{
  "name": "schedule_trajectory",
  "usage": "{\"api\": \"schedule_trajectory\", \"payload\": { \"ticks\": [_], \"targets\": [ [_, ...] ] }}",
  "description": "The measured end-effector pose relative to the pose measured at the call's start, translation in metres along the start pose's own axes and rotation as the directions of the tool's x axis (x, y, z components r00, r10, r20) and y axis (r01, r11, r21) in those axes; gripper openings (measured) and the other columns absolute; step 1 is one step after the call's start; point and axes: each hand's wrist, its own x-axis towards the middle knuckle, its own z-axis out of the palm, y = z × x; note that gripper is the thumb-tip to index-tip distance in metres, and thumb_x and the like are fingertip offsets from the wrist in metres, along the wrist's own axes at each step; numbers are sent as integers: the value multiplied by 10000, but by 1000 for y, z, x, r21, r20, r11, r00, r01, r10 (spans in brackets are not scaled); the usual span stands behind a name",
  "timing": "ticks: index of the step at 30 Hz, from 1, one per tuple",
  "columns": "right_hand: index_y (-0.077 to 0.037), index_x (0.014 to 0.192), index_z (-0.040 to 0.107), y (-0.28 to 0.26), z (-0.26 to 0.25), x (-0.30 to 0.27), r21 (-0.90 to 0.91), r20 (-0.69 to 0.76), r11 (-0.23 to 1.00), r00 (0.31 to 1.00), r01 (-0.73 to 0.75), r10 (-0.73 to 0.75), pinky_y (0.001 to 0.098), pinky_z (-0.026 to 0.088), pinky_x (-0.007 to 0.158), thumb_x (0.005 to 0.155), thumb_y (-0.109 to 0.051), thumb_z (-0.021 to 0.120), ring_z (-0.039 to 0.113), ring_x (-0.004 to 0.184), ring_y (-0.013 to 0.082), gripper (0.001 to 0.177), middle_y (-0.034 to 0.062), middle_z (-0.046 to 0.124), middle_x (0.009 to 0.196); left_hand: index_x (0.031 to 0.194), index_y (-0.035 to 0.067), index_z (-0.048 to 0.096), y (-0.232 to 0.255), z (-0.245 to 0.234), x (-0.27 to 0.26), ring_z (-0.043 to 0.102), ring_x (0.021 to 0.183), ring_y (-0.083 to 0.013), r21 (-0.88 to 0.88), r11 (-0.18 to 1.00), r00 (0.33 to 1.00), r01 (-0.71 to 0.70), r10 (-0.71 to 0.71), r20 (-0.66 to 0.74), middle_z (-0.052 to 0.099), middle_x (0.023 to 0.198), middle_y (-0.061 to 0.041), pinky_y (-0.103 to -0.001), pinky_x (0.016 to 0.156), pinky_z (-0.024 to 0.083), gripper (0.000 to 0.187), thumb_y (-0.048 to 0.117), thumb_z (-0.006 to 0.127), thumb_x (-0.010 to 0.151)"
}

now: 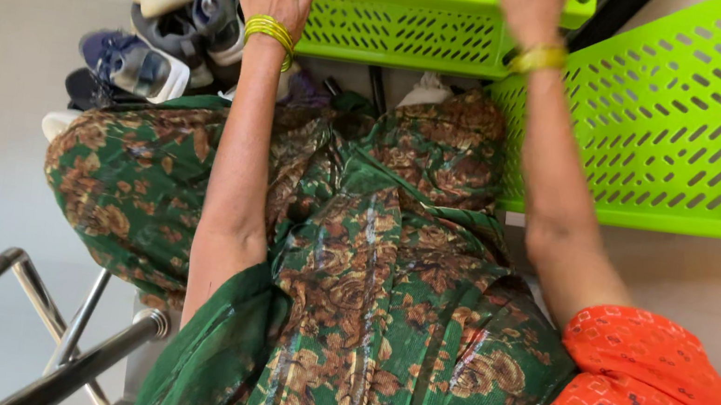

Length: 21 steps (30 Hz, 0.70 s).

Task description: The person kneels beside a green plastic shoe rack on a stair landing and wipes its perforated shelves with a cloth. They then pull the rack apart, detach the black support tubes from the shelf baskets, and continue wiping the separated shelves and tubes.

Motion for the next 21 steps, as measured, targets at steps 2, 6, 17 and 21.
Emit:
{"api": "schedule_trajectory", "payload": {
  "ticks": [2, 6, 17, 21],
  "targets": [
    [-110, 1120, 792, -47, 12, -37, 92, -252, 959, 939, 266, -236, 595, 425, 1013, 1015, -239, 561, 647, 1116, 361, 284, 177, 737, 1122, 1514, 99, 492, 0, 0, -6, 284, 1453, -477, 13, 1000, 999, -18, 18, -44, 429, 1543, -262, -638, 1203, 89, 592, 497, 604, 1091],
    [-73, 1110, 729, -124, 61, -117, 262, -273, 802, 838, 538, -473, 530, 472, 1165, 933, 30, 533, 580, 1321, 383, 284, 232, 644, 1327, 1519, 76, 477, 2, 3, -5, 283, 1446, -480, 23, 1000, 999, -2, 3, -35, 431, 1519, -270, -636, 1216, 69, 645, 521, 628, 1078],
    [-126, 1371, 596, -119, 208, -184, 202, 719, 972, 656, 121, -231, 573, 507, 836, 970, -276, 600, 589, 1008, 494, 428, 296, 595, 1175, 1613, 136, 377, 4, 9, -1, 152, 1531, -441, 13, 998, 998, 59, -59, 32, 303, 1638, -239, -644, 1227, 5, 831, 666, 594, 1012],
    [-175, 1270, 679, -118, 215, -173, 96, 793, 989, 591, 114, -145, 573, 512, 905, 967, -303, 574, 623, 1055, 482, 346, 254, 675, 1164, 1603, 162, 380, 5, 8, 1, 124, 1541, -415, 34, 995, 994, 92, -94, 61, 254, 1669, -212, -631, 1233, 1, 873, 684, 621, 945]
  ]
}}
